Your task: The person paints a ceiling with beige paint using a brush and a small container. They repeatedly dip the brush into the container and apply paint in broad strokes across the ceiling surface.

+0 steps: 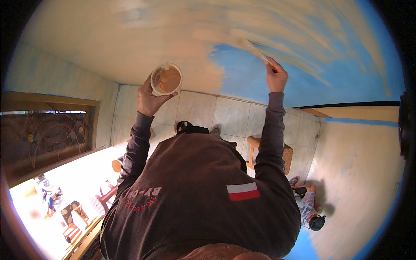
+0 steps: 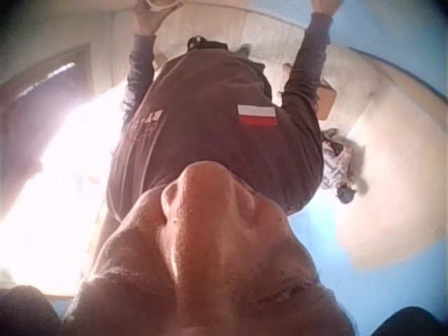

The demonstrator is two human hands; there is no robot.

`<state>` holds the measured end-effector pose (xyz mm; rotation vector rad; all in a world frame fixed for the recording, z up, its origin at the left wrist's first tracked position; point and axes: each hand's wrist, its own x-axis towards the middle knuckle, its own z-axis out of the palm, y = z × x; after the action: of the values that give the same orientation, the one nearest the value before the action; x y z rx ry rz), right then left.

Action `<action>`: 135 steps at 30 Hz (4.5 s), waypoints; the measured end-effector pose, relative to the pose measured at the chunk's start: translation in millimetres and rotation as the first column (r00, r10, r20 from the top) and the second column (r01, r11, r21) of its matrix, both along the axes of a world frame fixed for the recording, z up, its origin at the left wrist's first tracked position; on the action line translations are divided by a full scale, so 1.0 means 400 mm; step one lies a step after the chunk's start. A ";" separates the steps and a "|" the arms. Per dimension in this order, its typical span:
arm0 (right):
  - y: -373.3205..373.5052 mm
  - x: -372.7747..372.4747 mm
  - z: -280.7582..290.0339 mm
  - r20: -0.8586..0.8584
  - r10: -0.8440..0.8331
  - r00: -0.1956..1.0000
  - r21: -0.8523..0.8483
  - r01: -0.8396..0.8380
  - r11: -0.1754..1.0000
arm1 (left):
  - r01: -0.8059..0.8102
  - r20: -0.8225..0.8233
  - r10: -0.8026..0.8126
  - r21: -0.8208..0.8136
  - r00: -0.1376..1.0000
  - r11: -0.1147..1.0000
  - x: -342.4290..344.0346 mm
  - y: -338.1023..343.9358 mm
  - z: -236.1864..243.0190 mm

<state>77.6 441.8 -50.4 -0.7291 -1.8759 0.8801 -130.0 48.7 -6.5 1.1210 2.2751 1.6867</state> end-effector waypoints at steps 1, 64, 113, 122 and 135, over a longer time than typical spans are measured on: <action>0.011 0.028 0.005 0.020 -0.020 1.000 0.002 0.020 1.000 | 0.006 0.010 -0.006 -0.002 1.000 1.000 -0.001 0.000 -0.004; 0.035 0.288 0.105 -0.053 -0.322 0.945 0.108 0.326 0.939 | 0.055 -0.098 -0.054 0.008 0.994 0.998 0.049 0.051 0.023; -0.362 -0.524 0.256 -0.157 0.361 0.919 0.464 -0.254 0.849 | -0.044 -0.077 0.043 -0.006 0.996 0.999 0.033 0.031 -0.032; -0.222 -0.393 0.245 -0.099 0.173 0.980 0.396 -0.121 0.910 | -0.066 -0.121 0.068 0.016 0.990 0.998 0.027 0.011 -0.050; -0.057 0.050 0.138 -0.117 -0.296 0.948 0.329 0.318 0.889 | 0.044 -0.147 -0.043 0.004 0.988 0.999 0.036 0.022 -0.062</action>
<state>97.4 419.0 4.9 -0.7418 -1.7334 0.3541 -115.7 57.6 -31.3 1.3284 2.3112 1.6489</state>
